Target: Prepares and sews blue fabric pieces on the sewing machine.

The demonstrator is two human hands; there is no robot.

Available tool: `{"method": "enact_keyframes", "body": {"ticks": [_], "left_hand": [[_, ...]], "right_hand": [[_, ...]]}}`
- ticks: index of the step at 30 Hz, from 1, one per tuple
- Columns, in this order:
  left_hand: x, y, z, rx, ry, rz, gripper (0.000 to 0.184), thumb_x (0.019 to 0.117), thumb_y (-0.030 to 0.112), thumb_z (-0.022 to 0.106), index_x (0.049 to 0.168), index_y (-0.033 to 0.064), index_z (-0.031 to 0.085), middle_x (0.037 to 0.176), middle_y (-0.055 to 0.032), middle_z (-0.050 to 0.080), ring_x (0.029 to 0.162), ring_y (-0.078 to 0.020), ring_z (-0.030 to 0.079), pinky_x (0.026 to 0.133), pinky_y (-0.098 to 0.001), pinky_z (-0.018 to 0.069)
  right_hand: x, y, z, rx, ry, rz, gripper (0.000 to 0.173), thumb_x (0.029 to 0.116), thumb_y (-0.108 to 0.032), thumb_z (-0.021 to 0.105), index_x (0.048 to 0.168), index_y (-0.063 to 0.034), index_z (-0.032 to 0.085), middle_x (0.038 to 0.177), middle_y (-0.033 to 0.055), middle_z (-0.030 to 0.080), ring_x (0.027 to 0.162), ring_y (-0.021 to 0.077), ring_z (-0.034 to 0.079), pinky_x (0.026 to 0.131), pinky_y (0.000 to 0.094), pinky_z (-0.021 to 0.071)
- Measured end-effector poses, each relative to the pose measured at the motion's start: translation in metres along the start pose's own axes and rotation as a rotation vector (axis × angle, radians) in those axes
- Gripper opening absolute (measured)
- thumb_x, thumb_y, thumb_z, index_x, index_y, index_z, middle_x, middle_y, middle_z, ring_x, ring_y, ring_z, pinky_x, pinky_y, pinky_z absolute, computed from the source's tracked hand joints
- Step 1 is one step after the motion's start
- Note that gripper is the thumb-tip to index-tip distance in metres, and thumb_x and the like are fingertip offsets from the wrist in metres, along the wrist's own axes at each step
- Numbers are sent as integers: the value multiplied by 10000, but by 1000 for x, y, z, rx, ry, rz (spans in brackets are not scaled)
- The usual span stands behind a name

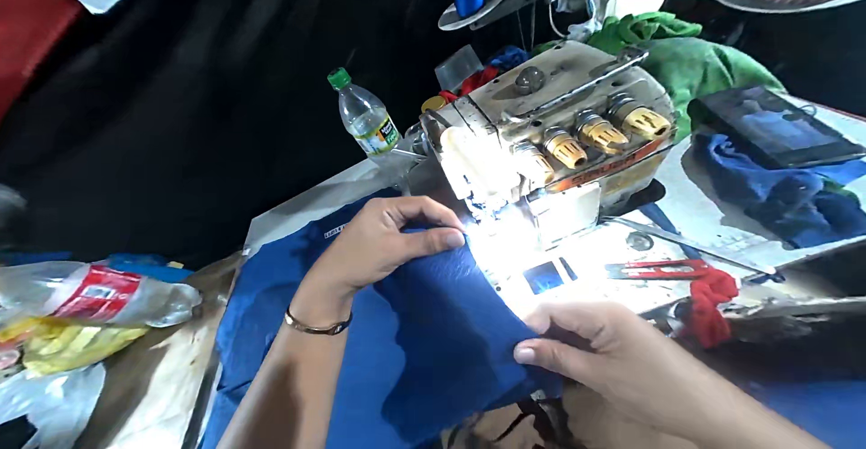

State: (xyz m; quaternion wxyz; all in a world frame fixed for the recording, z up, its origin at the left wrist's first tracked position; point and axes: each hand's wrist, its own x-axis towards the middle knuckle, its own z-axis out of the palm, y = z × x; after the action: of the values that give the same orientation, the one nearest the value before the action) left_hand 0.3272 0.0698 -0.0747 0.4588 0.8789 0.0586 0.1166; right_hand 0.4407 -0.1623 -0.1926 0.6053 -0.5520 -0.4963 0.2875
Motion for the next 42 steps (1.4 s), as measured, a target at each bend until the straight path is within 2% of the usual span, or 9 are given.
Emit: {"method": "enact_keyframes", "body": {"ticks": [5, 11, 13, 16, 21, 26, 32, 35, 42], "left_hand": [[17, -13, 26, 114, 16, -135, 88, 954, 99, 693, 923, 92, 775, 885, 37, 741, 784, -20, 665, 703, -188, 542], [14, -5, 37, 227, 108, -209, 88, 951, 188, 716, 933, 164, 799, 851, 62, 751, 734, -7, 670, 644, -203, 543], [13, -13, 50, 572, 201, -158, 94, 948, 266, 725, 979, 222, 802, 972, 84, 754, 893, -45, 679, 782, -322, 544], [9, -26, 71, 971, 349, -43, 203, 934, 293, 716, 1044, 123, 736, 1107, -84, 648, 1059, -326, 583, 851, -579, 428], [-13, -31, 116, 877, 454, -83, 229, 1023, 138, 530, 1133, 60, 716, 1047, -91, 687, 1012, -255, 638, 883, -438, 516], [-34, -39, 151, 821, 456, -1, 476, 1065, 432, 453, 1366, 118, 646, 1515, -92, 528, 1421, -270, 468, 1180, -557, 323], [-19, -42, 153, 896, 479, -6, 498, 1030, 519, 498, 1170, 108, 742, 1291, -92, 684, 1343, -303, 543, 1171, -624, 297], [-14, -41, 149, 917, 451, -28, 528, 1037, 492, 480, 1344, 113, 681, 1408, -125, 622, 1391, -314, 506, 1190, -607, 281], [-7, -37, 140, 824, 428, -20, 481, 1040, 432, 513, 1372, 117, 661, 1432, -121, 605, 1401, -288, 495, 1182, -570, 298]], "right_hand": [[2, 22, -22, -128, 24, 346, 224, 979, -402, 661, 903, -215, 759, 751, -113, 689, 689, -32, 627, 629, 191, 519], [-9, 17, -26, -122, 63, 267, 188, 933, -444, 707, 933, -272, 781, 835, -148, 721, 768, -51, 661, 677, 158, 554], [-3, 28, -25, -95, 108, 313, 144, 911, -379, 749, 902, -241, 789, 792, -115, 734, 726, -19, 676, 649, 184, 567], [0, 45, -23, -56, 114, 273, 163, 923, -353, 737, 869, -207, 786, 775, -94, 723, 712, -10, 665, 645, 187, 558], [-7, 43, -20, -16, 67, 314, 167, 941, -352, 714, 947, -202, 788, 839, -95, 742, 781, -8, 693, 708, 175, 586], [-22, 43, -21, 57, 104, 279, 168, 948, -320, 722, 988, -164, 770, 874, -75, 740, 786, 2, 688, 716, 174, 585], [-12, 37, -22, 5, 177, 297, 165, 931, -341, 720, 968, -189, 773, 852, -96, 741, 778, -14, 692, 698, 147, 580], [-5, 24, -24, 25, 175, 399, 180, 943, -316, 729, 969, -140, 757, 814, -85, 714, 729, -22, 650, 679, 136, 541], [-3, 42, -14, 41, 243, 352, 103, 916, -264, 750, 957, -177, 788, 813, -40, 743, 735, 56, 700, 658, 210, 588]]}}
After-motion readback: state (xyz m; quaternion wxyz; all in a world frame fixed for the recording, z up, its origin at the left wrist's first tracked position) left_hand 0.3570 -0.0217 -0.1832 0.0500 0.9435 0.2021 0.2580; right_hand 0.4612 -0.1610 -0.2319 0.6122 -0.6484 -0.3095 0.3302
